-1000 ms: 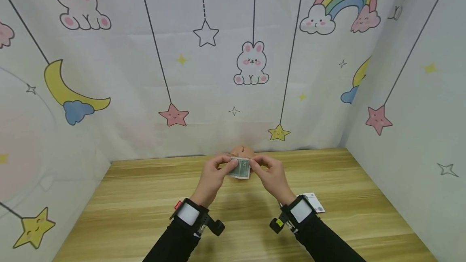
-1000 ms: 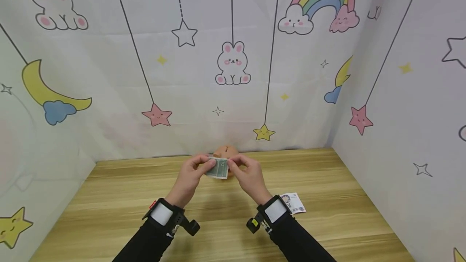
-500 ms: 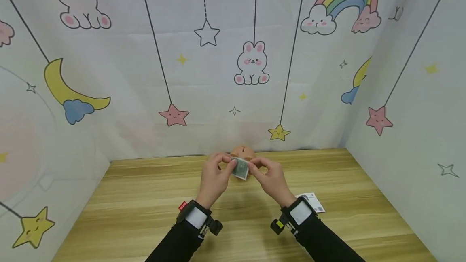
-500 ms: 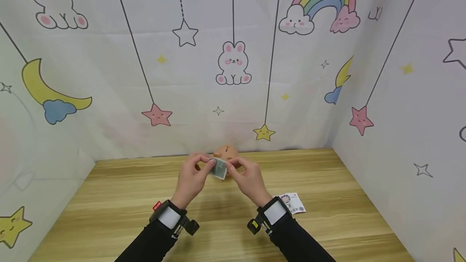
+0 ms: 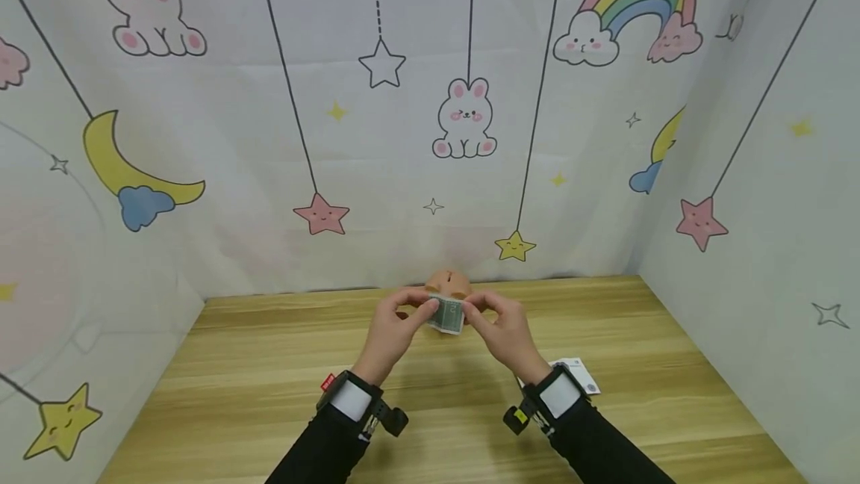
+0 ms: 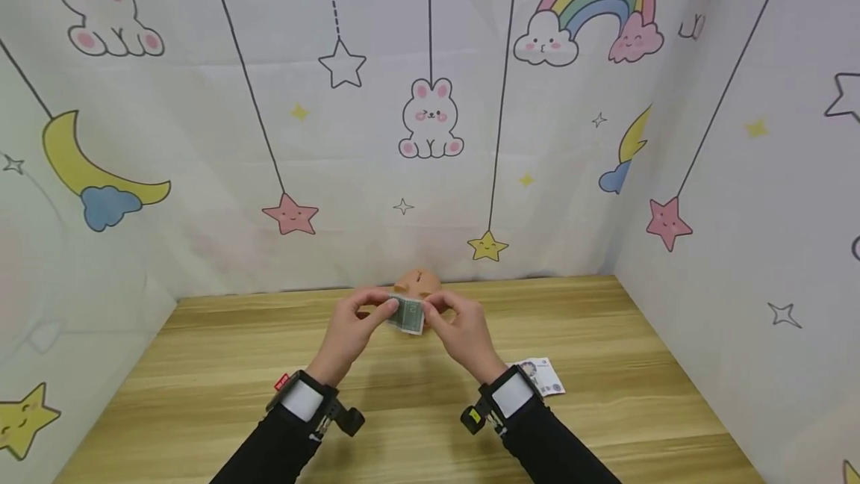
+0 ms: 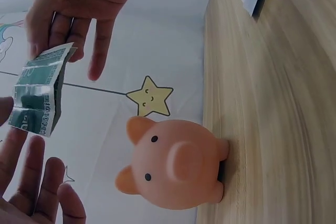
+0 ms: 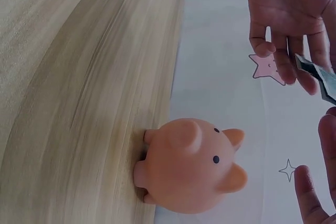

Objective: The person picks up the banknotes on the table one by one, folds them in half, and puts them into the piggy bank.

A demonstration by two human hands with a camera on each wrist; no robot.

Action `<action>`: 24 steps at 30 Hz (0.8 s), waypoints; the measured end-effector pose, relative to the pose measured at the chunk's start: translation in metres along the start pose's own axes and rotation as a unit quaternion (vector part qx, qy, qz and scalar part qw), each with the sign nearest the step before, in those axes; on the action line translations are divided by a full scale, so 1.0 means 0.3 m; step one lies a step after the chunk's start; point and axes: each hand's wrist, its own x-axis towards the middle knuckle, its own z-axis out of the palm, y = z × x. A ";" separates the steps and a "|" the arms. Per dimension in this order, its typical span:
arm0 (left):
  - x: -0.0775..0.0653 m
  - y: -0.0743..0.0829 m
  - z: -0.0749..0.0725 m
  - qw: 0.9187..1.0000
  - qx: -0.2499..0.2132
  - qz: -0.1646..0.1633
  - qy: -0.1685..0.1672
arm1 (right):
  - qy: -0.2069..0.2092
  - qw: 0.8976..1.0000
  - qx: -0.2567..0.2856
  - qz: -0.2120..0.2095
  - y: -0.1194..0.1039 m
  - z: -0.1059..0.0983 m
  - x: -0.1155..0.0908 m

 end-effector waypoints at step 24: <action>-0.029 -0.021 0.004 0.999 0.034 0.016 -0.022 | 0.006 1.000 0.011 0.018 -0.012 -0.016 -0.014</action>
